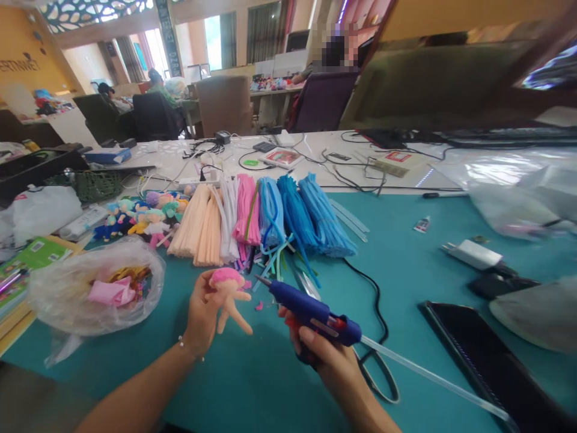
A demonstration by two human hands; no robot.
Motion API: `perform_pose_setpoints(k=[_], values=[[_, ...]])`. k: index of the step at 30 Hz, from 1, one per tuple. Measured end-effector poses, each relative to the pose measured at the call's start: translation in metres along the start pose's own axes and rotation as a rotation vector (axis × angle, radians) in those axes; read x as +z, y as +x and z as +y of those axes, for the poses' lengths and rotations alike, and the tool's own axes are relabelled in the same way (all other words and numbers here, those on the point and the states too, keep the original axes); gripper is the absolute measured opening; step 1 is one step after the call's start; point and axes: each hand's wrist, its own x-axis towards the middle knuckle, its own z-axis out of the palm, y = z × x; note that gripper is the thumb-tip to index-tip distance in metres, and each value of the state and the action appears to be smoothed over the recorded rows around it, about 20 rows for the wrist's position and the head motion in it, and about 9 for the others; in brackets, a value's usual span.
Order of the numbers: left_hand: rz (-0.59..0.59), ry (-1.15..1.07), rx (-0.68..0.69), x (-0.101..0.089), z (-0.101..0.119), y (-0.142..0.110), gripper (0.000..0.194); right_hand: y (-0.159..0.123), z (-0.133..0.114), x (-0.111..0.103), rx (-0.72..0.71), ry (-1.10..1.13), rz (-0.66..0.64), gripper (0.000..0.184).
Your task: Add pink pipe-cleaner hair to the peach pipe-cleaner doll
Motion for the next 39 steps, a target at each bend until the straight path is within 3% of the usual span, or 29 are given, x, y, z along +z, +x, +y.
perform_pose_setpoints(k=[5,9,13,16,32,35,39], values=[[-0.046,-0.003,-0.005,0.001,0.005,0.000,0.044,0.003,-0.019,-0.019,-0.108,-0.113,0.273,0.035],[-0.008,-0.024,0.020,0.002,0.008,0.000,0.044,0.007,-0.029,-0.054,-0.178,-0.273,0.431,0.034],[0.011,-0.042,0.024,0.003,0.012,-0.002,0.043,0.015,-0.020,-0.094,-0.157,-0.574,0.444,0.033],[0.011,-0.045,0.029,0.002,0.013,-0.003,0.043,0.020,-0.008,-0.112,-0.106,-0.692,0.405,0.028],[0.003,-0.047,0.047,-0.001,0.013,-0.001,0.040,0.026,0.009,-0.116,-0.104,-0.899,0.431,0.032],[0.006,-0.046,0.053,0.000,0.014,-0.001,0.039,0.009,0.005,-0.120,-0.091,-0.935,0.449,0.040],[0.040,-0.045,0.087,0.002,0.016,-0.003,0.042,-0.035,-0.006,-0.117,-0.016,-1.124,0.558,0.043]])
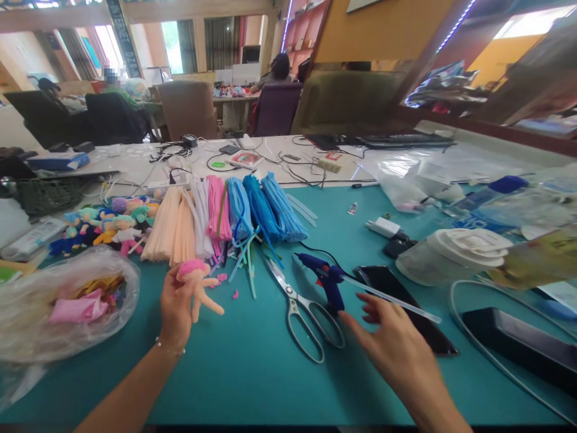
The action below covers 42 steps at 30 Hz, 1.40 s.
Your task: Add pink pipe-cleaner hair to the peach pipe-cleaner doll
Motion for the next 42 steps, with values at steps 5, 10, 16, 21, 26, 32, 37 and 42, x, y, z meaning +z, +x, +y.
perform_pose_setpoints(k=[5,10,16,21,26,32,37,42], values=[[-0.018,-0.009,0.087,0.001,0.001,-0.003,0.037,-0.033,-0.034,-0.014,-0.277,0.081,-0.004,0.028],[-0.055,-0.011,0.089,-0.003,-0.001,-0.003,0.038,-0.018,-0.096,0.013,-0.625,-0.018,-0.405,0.014],[-0.011,-0.040,0.056,-0.003,0.003,0.000,0.038,0.011,-0.138,0.057,-0.708,-0.167,-0.591,0.017],[0.006,-0.086,-0.007,0.001,0.006,-0.001,0.034,0.017,-0.134,0.085,-0.760,-0.094,-0.617,0.009],[-0.031,-0.076,-0.102,0.004,0.005,-0.006,0.034,0.015,-0.123,0.089,-0.765,0.016,-0.573,0.012],[-0.155,0.007,-0.102,0.000,-0.008,-0.010,0.036,0.014,-0.123,0.066,-0.622,0.578,-0.465,0.017],[-0.197,0.052,0.012,-0.005,-0.019,-0.015,0.037,0.007,-0.128,0.046,-0.529,0.892,-0.571,0.012],[-0.240,0.097,0.031,-0.005,-0.020,-0.021,0.039,0.002,-0.130,0.039,-0.553,0.939,-0.588,0.014]])
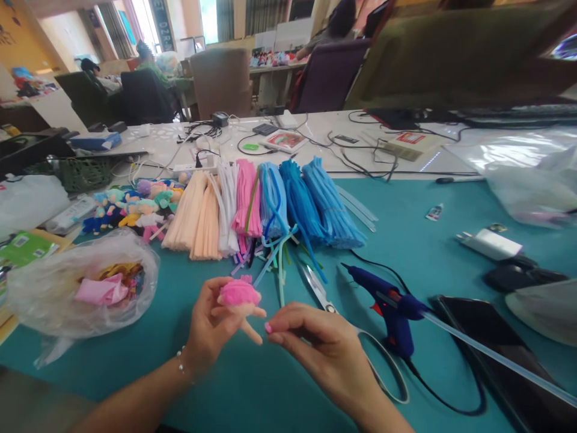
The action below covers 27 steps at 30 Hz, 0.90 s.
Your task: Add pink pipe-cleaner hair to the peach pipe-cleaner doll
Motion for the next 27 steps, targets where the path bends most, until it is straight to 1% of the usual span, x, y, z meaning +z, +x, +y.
perform_pose_setpoints(k=[5,8,11,16,22,27], values=[[-0.060,0.035,-0.019,-0.0025,-0.0025,-0.0034,0.038,0.0012,0.0014,0.0046,-0.168,-0.189,0.049,0.016],[-0.071,0.058,0.001,-0.0034,-0.0019,-0.0031,0.035,0.0001,0.0028,0.0061,-0.210,-0.269,0.064,0.016],[-0.042,0.084,0.013,-0.0021,-0.0003,-0.0026,0.036,-0.0012,0.0029,0.0058,-0.240,-0.305,0.060,0.015],[-0.010,0.096,0.023,0.0011,0.0009,-0.0040,0.037,0.0002,0.0007,0.0049,-0.266,-0.303,0.076,0.014],[-0.046,0.133,0.000,0.0003,0.0013,-0.0064,0.035,0.0007,0.0002,0.0061,-0.264,-0.323,0.063,0.012],[-0.101,0.140,-0.027,-0.0018,-0.0005,-0.0079,0.036,-0.0004,0.0004,0.0063,-0.247,-0.331,0.058,0.013]])
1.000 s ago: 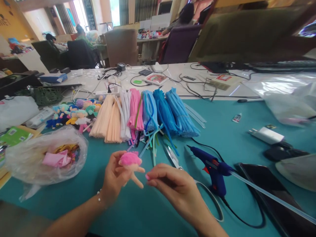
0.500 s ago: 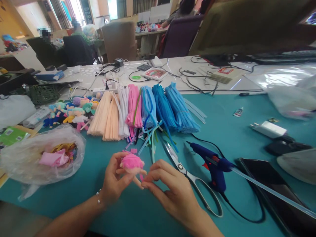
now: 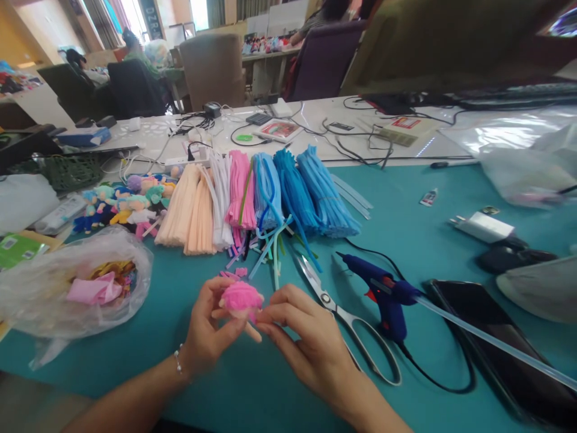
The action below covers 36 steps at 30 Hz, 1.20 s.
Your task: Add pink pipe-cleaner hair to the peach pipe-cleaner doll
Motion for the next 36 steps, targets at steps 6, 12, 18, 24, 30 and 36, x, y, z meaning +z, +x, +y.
perform_pose_setpoints(k=[6,12,18,24,30,36], values=[[0.006,0.058,0.026,0.0003,0.0016,-0.0007,0.033,-0.0002,0.0023,0.0018,-0.014,-0.004,-0.004,0.013],[0.058,0.062,0.042,0.0001,-0.0007,-0.0014,0.038,-0.0009,0.0020,0.0006,-0.019,-0.010,-0.005,0.014],[0.046,0.045,0.037,0.0004,-0.0011,-0.0015,0.038,-0.0002,0.0015,0.0009,-0.013,-0.021,0.000,0.014],[0.061,0.036,0.048,0.0019,0.0006,-0.0010,0.037,-0.0006,0.0020,0.0016,-0.004,-0.050,-0.007,0.014],[0.041,0.044,0.074,0.0017,0.0000,-0.0009,0.035,-0.0012,0.0034,0.0035,-0.016,-0.064,-0.002,0.015],[0.042,0.066,0.074,0.0017,0.0008,-0.0009,0.035,-0.0022,0.0025,0.0042,0.039,-0.061,0.047,0.012]])
